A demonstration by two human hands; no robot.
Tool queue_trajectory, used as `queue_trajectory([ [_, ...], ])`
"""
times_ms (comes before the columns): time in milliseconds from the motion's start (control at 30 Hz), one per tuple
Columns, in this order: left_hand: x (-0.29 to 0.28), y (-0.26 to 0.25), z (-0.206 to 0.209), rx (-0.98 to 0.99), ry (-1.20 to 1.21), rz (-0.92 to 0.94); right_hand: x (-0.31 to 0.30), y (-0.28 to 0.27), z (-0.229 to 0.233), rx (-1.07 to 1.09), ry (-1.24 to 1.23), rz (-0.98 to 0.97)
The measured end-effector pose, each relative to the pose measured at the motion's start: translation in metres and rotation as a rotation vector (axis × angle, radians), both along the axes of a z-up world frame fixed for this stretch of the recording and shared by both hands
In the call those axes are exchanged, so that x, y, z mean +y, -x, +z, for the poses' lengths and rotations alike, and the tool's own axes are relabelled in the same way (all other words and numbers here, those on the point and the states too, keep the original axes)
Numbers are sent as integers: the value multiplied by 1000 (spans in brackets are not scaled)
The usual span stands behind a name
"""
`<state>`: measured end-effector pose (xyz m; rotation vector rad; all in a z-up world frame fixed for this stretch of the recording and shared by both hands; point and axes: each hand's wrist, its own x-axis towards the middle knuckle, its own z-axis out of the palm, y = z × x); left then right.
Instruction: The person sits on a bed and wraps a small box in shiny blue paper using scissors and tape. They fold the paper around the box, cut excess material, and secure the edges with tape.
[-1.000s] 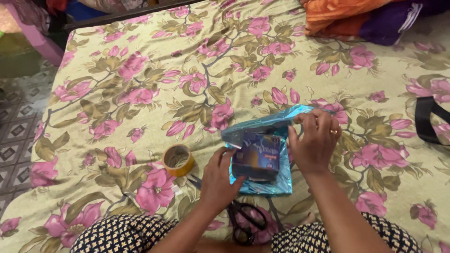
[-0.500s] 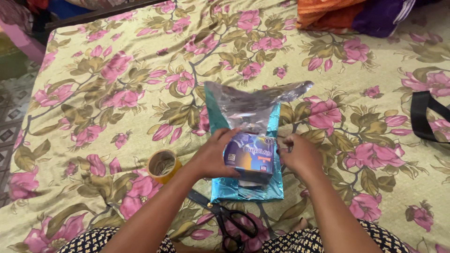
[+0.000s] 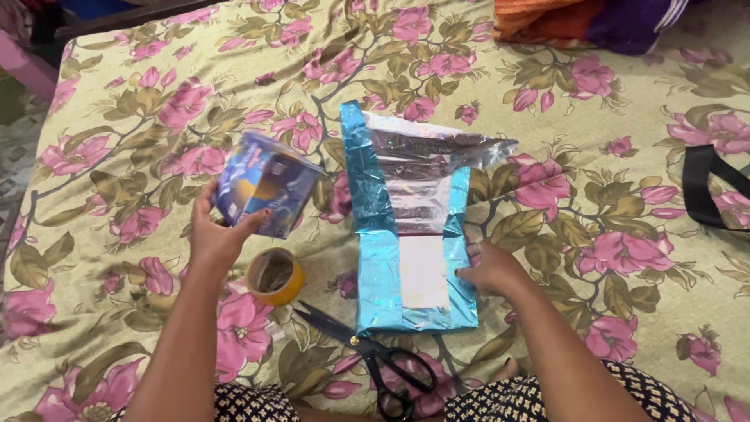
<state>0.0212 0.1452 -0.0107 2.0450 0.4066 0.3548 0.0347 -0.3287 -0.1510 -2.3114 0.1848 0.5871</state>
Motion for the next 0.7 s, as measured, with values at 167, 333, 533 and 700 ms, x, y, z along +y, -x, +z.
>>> queue_trajectory([
  [167,23,-19,-50,6,-170,167,-1,-4,-19,-11,-119,-131],
  [333,32,-30,-71,97,-161,244,10,5,-2,179,-168,-283],
  [533,13,-18,-73,-5,-454,233,23,11,14,157,-147,-290],
  [700,-67,12,-57,-231,-89,-56,30,14,2,136,-133,-298],
])
